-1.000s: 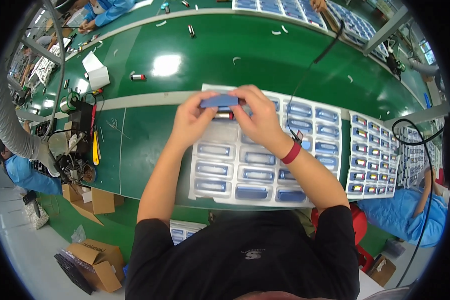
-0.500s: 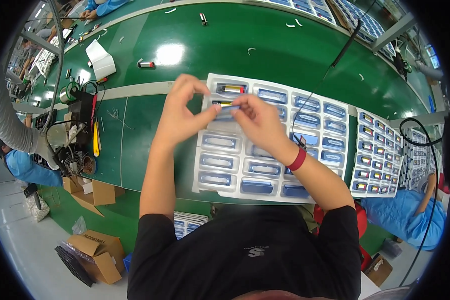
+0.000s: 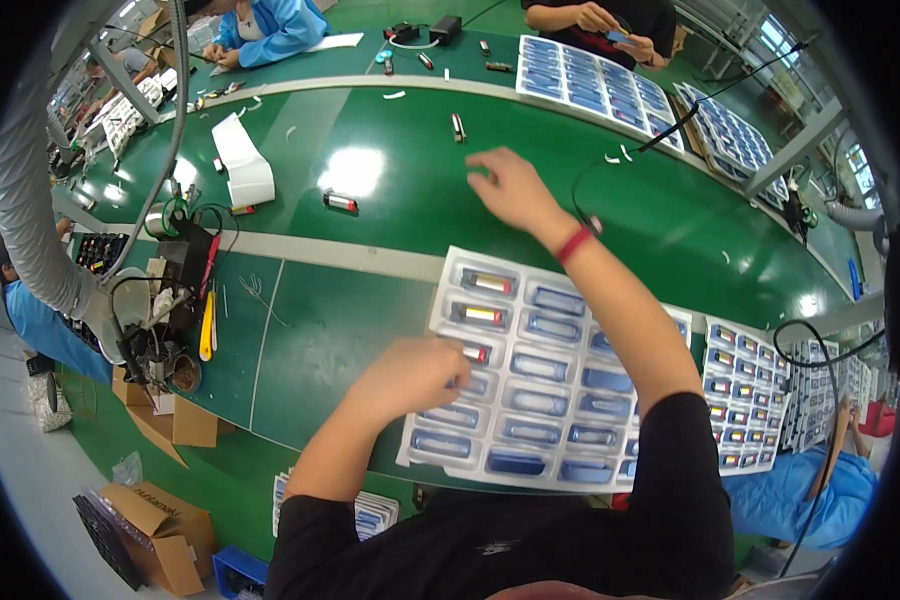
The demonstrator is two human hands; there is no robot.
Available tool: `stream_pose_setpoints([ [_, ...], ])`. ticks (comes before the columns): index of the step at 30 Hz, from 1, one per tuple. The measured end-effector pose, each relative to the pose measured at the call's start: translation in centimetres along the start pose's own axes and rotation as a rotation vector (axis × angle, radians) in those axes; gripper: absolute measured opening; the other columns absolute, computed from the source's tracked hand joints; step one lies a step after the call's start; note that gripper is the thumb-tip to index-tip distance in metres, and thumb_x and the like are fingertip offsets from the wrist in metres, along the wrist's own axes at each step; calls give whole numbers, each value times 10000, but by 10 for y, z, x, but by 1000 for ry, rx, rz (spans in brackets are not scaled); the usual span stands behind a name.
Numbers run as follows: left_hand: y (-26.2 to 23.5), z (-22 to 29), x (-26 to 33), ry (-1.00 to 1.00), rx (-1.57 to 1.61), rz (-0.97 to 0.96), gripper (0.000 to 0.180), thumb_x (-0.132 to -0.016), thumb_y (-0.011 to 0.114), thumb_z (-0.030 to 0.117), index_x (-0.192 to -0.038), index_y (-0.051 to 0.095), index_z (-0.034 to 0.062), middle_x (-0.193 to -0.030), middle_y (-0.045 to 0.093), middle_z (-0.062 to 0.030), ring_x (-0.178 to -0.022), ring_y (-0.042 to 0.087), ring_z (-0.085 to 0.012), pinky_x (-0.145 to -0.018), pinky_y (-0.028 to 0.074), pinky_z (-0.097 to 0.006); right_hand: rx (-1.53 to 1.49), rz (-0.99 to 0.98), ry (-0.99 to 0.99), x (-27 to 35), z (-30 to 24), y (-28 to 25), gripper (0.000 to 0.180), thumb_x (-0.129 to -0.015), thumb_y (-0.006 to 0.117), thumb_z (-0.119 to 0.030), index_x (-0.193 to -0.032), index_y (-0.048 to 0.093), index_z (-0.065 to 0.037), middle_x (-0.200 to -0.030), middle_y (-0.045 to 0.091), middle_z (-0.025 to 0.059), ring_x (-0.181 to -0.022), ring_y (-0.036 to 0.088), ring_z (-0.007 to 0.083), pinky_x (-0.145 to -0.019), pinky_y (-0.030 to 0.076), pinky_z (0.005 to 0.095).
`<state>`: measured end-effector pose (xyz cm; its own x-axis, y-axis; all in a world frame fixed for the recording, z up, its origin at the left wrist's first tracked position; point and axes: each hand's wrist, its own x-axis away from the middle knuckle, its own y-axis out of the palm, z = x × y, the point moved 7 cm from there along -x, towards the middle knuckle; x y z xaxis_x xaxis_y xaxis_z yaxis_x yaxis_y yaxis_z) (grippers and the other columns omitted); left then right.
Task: The person assembles electronic components by inserting small batteries into blue plastic casings by hand.
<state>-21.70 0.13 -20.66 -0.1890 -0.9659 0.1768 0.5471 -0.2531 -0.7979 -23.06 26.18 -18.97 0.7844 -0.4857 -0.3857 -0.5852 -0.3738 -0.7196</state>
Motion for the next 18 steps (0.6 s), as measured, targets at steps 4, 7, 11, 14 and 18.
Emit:
stream_pose_setpoints([
  [4,-10,19,-27,219,197,-39,135,-794,738,123,-900,677,65,-998,655,-111,-968,647,-321,-818,526,-390,285,90,75,-82,133,20,464,-962,597,-330,-1391,607,-156,-1352,604,240,-1246,561,464,-1059,473,508],
  [7,-32,3,-11,465,372,237,183,-875,724,125,-959,580,51,-1026,585,-87,-1000,585,-239,-848,481,-324,378,-111,414,-98,122,65,459,-960,599,-348,-1398,596,-211,-1357,616,182,-1215,596,413,-1055,476,506],
  [11,-31,-34,-30,161,1355,209,159,-1001,619,138,-1135,546,93,-1018,569,25,-893,552,-64,-780,457,-250,272,-37,317,-93,146,49,449,-928,625,-217,-1365,570,-134,-1246,663,174,-1100,656,348,-932,527,495],
  [14,-32,-52,-36,80,1635,436,347,-1018,579,173,-1343,473,114,-1142,629,-21,-991,609,-104,-831,494,-275,108,0,267,-75,117,44,438,-910,619,-142,-1338,558,-75,-1158,677,169,-999,683,329,-836,555,464],
  [18,-27,-60,-40,135,1893,349,530,-1026,520,254,-1528,385,151,-1176,632,-108,-905,601,-179,-785,484,-317,-824,6,525,-32,55,28,419,-938,599,-90,-1350,534,-45,-990,681,117,-823,687,229,-733,582,364],
])
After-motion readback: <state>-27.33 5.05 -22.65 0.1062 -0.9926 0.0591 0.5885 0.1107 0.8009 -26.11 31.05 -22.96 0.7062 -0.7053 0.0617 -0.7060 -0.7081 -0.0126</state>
